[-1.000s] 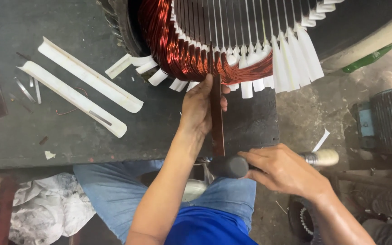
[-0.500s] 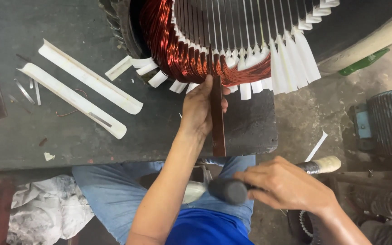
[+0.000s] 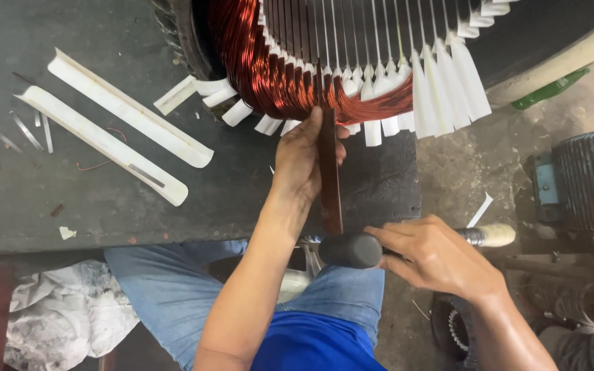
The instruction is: Installing white insulation strips into the slots of an electric motor stator and seating them with a mallet.
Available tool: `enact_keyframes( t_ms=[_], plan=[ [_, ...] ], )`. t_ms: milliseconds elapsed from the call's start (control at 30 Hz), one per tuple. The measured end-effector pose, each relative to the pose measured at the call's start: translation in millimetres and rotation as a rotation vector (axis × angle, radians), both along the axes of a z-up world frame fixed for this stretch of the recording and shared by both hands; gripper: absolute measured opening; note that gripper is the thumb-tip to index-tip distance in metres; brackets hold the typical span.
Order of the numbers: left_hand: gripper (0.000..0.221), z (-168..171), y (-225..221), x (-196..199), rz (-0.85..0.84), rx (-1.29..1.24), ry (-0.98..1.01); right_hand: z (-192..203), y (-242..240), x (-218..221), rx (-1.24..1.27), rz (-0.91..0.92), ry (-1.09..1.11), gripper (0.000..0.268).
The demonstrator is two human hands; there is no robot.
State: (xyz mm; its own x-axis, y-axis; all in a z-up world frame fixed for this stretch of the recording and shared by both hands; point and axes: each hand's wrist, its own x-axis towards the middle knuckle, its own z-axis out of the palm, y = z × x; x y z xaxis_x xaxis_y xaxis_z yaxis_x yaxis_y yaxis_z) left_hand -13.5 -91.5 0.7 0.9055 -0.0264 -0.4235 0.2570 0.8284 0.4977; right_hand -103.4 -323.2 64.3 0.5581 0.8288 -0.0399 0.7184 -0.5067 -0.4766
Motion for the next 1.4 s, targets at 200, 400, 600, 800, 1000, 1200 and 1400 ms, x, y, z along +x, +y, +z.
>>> enact_keyframes(
  t_ms=[200, 400, 600, 800, 1000, 1200, 1400],
  plan=[
    [0.034, -3.5, 4.2, -9.2, -0.071, 0.024, -0.069, 12.9, 2.4, -16.0, 0.013, 0.007, 0.121, 0.032],
    [0.044, 5.3, 13.4, -151.7, -0.354, 0.181, 0.105, -31.5, -85.4, -60.4, 0.336, -0.453, 0.094, 0.015],
    [0.037, -4.9, 37.8, -260.0, -1.147, 0.696, 0.421, -64.3, -78.9, -94.8, 0.983, -0.869, 0.419, 0.051],
    [0.049, -20.8, 45.7, -130.3, -0.547, -0.069, -0.331, -30.6, -53.9, -67.3, 0.618, -0.811, 0.412, 0.038],
    [0.033, -4.4, 7.6, -27.5, -0.332, -0.355, -0.365, 34.4, -9.7, 1.5, 0.234, -0.462, -0.234, 0.043],
    [0.033, -23.5, 0.5, -7.2, -0.201, -0.385, -0.274, 54.7, 22.4, 47.4, 0.144, -0.42, -0.404, 0.029],
    [0.031, -17.0, -16.5, -5.4, -0.128, -0.565, -0.242, 65.9, 57.2, 90.4, 0.121, -0.493, -0.367, 0.028]
  ],
)
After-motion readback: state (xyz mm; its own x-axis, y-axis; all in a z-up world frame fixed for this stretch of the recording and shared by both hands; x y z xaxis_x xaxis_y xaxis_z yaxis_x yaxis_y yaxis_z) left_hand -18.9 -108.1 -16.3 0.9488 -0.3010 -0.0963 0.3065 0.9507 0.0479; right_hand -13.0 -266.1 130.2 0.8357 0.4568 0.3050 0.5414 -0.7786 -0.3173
